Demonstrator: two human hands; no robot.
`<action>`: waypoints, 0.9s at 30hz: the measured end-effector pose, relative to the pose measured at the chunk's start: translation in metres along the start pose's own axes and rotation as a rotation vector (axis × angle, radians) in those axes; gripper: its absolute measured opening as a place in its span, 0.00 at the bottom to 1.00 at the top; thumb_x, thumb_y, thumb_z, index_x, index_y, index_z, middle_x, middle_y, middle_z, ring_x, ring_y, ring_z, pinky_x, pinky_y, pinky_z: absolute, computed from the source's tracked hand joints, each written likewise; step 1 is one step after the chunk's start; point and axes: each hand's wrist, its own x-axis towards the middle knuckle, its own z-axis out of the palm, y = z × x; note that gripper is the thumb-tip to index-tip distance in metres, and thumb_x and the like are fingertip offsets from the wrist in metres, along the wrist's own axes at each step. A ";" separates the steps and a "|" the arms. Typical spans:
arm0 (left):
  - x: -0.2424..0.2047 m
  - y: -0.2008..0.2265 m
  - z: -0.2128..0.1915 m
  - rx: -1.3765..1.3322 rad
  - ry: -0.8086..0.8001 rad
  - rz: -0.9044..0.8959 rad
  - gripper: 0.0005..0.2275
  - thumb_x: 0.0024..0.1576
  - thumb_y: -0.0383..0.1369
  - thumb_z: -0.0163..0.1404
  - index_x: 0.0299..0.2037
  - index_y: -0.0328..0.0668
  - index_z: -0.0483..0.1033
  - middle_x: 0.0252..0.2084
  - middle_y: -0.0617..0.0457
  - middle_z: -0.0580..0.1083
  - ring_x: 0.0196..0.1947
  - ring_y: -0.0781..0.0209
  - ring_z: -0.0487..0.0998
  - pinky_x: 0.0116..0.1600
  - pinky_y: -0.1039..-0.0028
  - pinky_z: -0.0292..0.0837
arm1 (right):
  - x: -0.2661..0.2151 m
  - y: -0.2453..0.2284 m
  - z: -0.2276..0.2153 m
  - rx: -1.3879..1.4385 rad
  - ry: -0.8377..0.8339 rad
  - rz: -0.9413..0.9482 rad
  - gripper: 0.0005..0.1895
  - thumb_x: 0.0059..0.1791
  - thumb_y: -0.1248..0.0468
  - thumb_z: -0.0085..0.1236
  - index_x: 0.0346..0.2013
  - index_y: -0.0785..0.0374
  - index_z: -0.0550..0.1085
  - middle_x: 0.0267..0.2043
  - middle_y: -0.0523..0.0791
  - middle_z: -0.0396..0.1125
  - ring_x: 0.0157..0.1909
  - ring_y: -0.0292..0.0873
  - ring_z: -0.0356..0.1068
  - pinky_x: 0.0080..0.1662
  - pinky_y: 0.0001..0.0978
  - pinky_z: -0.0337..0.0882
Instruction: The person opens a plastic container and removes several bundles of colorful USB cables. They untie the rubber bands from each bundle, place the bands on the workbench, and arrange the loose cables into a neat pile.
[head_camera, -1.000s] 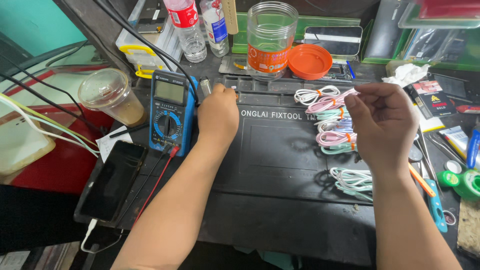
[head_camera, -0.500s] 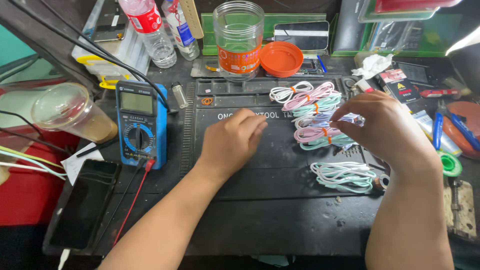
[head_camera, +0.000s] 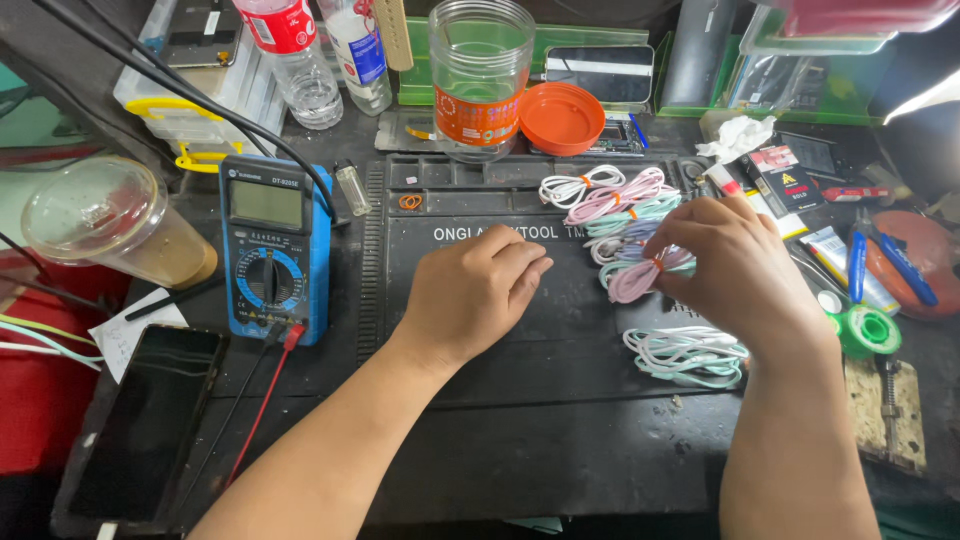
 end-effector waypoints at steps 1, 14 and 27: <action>0.000 0.000 0.000 -0.016 0.000 0.004 0.02 0.60 0.33 0.58 0.38 0.48 0.82 0.37 0.62 0.76 0.28 0.60 0.79 0.22 0.68 0.68 | -0.001 0.004 0.003 0.112 0.076 -0.073 0.13 0.42 0.56 0.70 0.41 0.43 0.82 0.50 0.35 0.71 0.58 0.47 0.67 0.62 0.47 0.62; 0.005 0.026 -0.012 -0.154 0.022 0.054 0.24 0.66 0.48 0.44 0.65 0.38 0.66 0.61 0.44 0.71 0.57 0.43 0.76 0.55 0.54 0.72 | 0.004 -0.024 0.003 0.510 0.497 -0.432 0.09 0.49 0.73 0.68 0.43 0.66 0.79 0.52 0.51 0.69 0.48 0.46 0.74 0.48 0.36 0.77; 0.004 0.021 -0.006 -1.045 -0.295 -0.583 0.18 0.63 0.47 0.43 0.53 0.49 0.79 0.37 0.62 0.80 0.32 0.68 0.78 0.46 0.76 0.73 | 0.003 -0.070 0.020 0.415 0.893 -0.488 0.20 0.47 0.57 0.75 0.41 0.63 0.73 0.57 0.56 0.64 0.59 0.56 0.67 0.60 0.51 0.71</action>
